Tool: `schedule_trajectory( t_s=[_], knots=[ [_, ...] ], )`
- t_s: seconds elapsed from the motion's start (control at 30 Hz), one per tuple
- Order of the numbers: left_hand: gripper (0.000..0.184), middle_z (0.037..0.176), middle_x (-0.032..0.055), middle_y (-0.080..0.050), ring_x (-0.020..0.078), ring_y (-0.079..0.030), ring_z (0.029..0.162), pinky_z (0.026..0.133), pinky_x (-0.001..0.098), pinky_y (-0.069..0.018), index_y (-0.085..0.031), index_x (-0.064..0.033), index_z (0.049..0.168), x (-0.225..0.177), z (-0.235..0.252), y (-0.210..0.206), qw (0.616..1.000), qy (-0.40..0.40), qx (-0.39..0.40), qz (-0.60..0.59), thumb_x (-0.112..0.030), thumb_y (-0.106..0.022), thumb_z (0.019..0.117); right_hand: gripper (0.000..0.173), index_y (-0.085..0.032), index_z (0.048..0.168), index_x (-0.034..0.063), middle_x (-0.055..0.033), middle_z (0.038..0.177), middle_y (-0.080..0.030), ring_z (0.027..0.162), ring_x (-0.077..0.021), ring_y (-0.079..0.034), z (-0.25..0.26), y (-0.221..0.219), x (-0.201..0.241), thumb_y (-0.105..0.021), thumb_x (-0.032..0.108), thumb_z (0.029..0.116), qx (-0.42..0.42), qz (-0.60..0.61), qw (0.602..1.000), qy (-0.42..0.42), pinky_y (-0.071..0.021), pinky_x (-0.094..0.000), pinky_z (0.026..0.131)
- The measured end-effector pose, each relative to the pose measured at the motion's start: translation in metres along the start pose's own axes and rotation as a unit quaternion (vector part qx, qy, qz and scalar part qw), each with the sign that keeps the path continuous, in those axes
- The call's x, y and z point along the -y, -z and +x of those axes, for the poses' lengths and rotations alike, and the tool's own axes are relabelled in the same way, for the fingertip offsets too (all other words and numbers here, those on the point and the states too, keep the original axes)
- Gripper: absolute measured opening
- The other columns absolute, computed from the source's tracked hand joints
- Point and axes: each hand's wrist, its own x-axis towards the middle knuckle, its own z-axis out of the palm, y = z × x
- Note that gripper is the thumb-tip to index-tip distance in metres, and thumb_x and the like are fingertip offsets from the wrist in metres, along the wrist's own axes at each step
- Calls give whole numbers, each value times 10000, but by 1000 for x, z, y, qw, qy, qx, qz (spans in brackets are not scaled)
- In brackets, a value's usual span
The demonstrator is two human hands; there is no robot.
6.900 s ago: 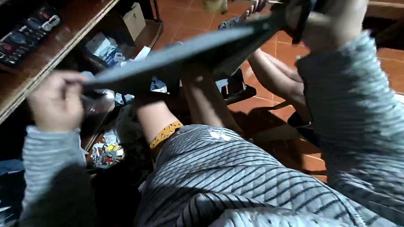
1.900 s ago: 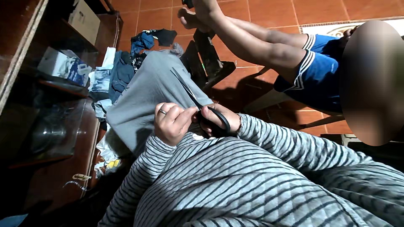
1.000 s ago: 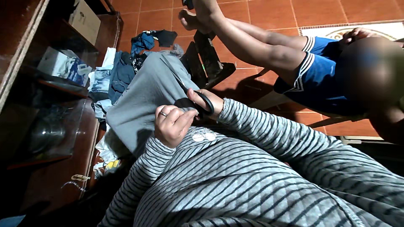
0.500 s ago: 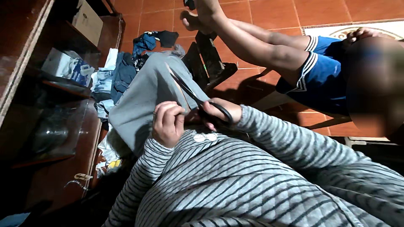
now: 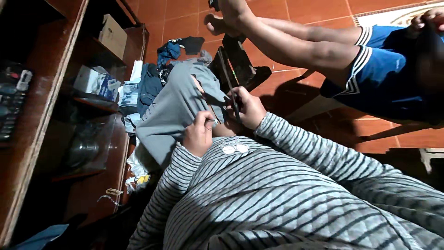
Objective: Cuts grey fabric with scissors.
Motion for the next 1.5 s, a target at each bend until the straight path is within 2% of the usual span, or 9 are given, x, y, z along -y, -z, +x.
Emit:
schedule_trajectory(
  t_s=[0.17, 0.27, 0.3, 0.4, 0.53, 0.73, 0.93, 1.23, 1.5],
  knots=[
    [201, 910, 60, -649, 45, -610, 795, 759, 235, -531, -601, 54, 1115, -13, -8, 6, 942, 103, 244, -205, -102, -508, 1029, 616, -525, 1328, -6, -204, 944, -701, 826, -377, -704, -12, 28, -9, -801, 42, 780, 111, -80, 990, -38, -562, -608, 755],
    [194, 926, 42, -643, 10, -599, 818, 775, 200, -519, -600, 58, 1095, -16, -7, 6, 929, 130, 249, -243, -103, -517, 1026, 545, -554, 1307, 3, -200, 928, -691, 817, -356, -690, -33, 53, -28, -793, 95, 825, 158, -84, 980, -82, -550, -598, 750],
    [193, 924, 45, -648, 13, -604, 813, 771, 202, -522, -602, 58, 1093, -17, -7, 4, 933, 127, 237, -238, -106, -524, 1026, 517, -566, 1294, 11, -166, 911, -684, 790, -298, -678, -41, 61, -33, -770, 157, 842, 162, -51, 983, -75, -557, -543, 731],
    [216, 914, 76, -677, 33, -633, 784, 745, 219, -549, -619, 71, 1089, -20, -8, 0, 953, 88, 196, -212, -121, -540, 1029, 508, -633, 1200, 98, 62, 898, -657, 746, -2, -599, -63, 75, -33, -677, 503, 897, 231, 129, 963, -54, -527, -221, 684],
    [205, 868, 82, -664, 18, -607, 719, 676, 189, -534, -616, 77, 1055, -24, -9, -2, 970, 21, 129, -204, -118, -560, 1026, 521, -656, 1041, 156, 148, 823, -623, 667, 75, -548, -68, 76, -22, -644, 657, 897, 351, 263, 896, -75, -454, -119, 591],
    [246, 869, 40, -642, -25, -576, 737, 688, 151, -512, -590, 39, 1048, -31, -14, 2, 961, -42, 78, -263, -204, -556, 1059, 470, -661, 932, 177, 156, 664, -590, 559, 63, -538, -56, 70, -16, -632, 646, 914, 372, 279, 881, -84, -452, -126, 521],
    [229, 899, 50, -643, -23, -586, 778, 707, 143, -510, -594, 58, 1050, -38, -11, 1, 938, -51, 134, -315, -169, -563, 1054, 502, -667, 949, 151, 95, 688, -618, 574, -8, -591, -46, 62, -9, -613, 650, 925, 369, 358, 852, -94, -512, -172, 544],
    [223, 899, 74, -643, 1, -588, 779, 719, 156, -513, -592, 79, 1050, -37, -10, 3, 928, -59, 172, -324, -141, -555, 1050, 462, -643, 885, 129, 60, 626, -605, 528, -34, -588, -10, 25, 14, -568, 580, 952, 313, 381, 864, -97, -517, -204, 505],
    [215, 884, 76, -639, 7, -589, 770, 704, 158, -511, -596, 83, 1042, -37, -9, 3, 925, -57, 185, -326, -128, -556, 1043, 498, -607, 834, 149, 77, 576, -573, 485, -25, -560, -9, 14, 20, -560, 631, 949, 286, 380, 875, -91, -496, -196, 474]
  ],
)
